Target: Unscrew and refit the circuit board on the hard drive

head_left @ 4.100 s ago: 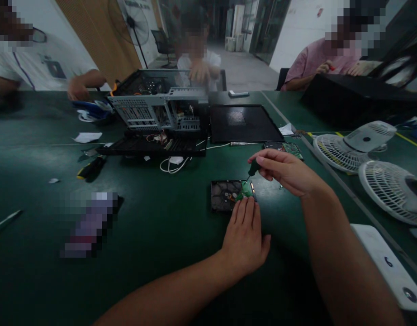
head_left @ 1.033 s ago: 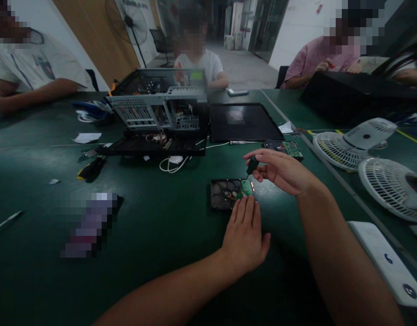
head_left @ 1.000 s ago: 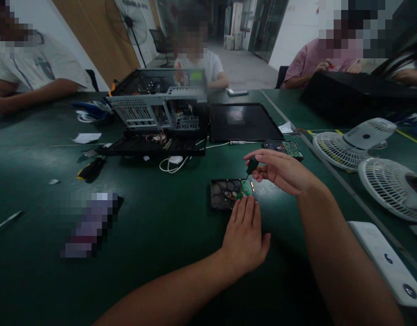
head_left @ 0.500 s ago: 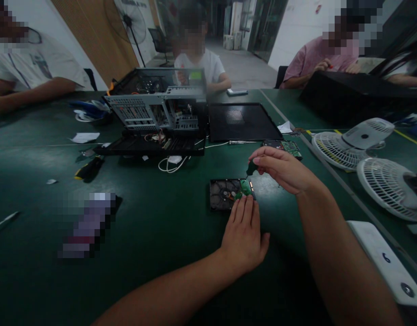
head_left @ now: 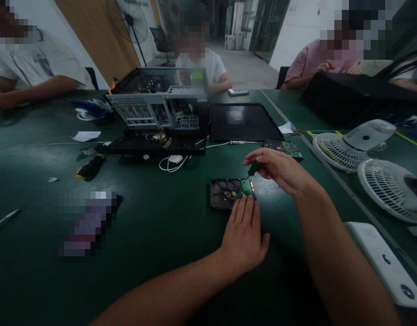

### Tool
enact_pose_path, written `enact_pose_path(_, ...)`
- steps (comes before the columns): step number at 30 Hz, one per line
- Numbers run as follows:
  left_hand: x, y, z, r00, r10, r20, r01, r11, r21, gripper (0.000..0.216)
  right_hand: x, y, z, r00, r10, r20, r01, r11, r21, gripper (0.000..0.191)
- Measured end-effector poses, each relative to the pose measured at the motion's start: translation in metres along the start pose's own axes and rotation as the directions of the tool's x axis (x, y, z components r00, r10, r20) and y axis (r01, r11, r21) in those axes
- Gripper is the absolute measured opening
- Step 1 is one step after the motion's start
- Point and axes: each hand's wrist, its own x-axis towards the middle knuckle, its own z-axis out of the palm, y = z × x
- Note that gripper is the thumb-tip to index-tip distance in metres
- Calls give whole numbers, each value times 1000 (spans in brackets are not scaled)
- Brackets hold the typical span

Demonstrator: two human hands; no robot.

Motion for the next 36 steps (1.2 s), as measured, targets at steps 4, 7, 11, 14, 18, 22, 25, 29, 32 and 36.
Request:
enact_pose_path(4, 0, 0, -2, 1000, -4, 10, 4, 1000, -5, 78, 0, 0, 0, 998, 4, 56, -2, 1000, -31, 22)
enact_pose_path(7, 1, 0, -2, 1000, -4, 10, 4, 1000, -5, 78, 0, 0, 1, 998, 18, 52, -19, 999, 28, 19)
enact_pose_path(11, 1, 0, -1, 1000, -1, 2, 1, 1000, 0, 79, -1, 1, 3, 996, 44, 75, -55, 988, 147, 15)
enact_pose_path(14, 0, 0, -1, 1000, 2, -3, -2, 1000, -4, 79, -2, 1, 3, 995, 53, 88, -70, 977, 200, 19)
enact_pose_path(18, 0, 0, 0, 1000, 0, -1, 0, 1000, -11, 78, -2, 2, 0, 996, 40, 77, -55, 977, 204, 26)
enact_pose_path(22, 0, 0, 1, 1000, -1, -8, 1, 1000, -5, 79, -1, 3, -5, 999, 4, 42, -7, 997, 75, 28)
enact_pose_path(25, 0, 0, 2, 1000, -1, -5, 1, 1000, -6, 79, 0, 4, -7, 999, -44, -22, 44, 999, -6, 25)
enact_pose_path(29, -1, 0, 1, 1000, -7, 0, 7, 1000, -15, 79, 2, 5, -5, 996, -56, -62, 55, 998, -12, 24)
enact_pose_path(32, -1, 0, 1, 1000, -6, -3, 6, 1000, -16, 79, 2, 4, -3, 996, -46, -73, 48, 999, 16, 19)
enact_pose_path(36, 0, 0, 0, 1000, -10, 0, 10, 1000, -15, 78, 0, 1, -1, 999, -9, -53, 10, 1000, 15, 19)
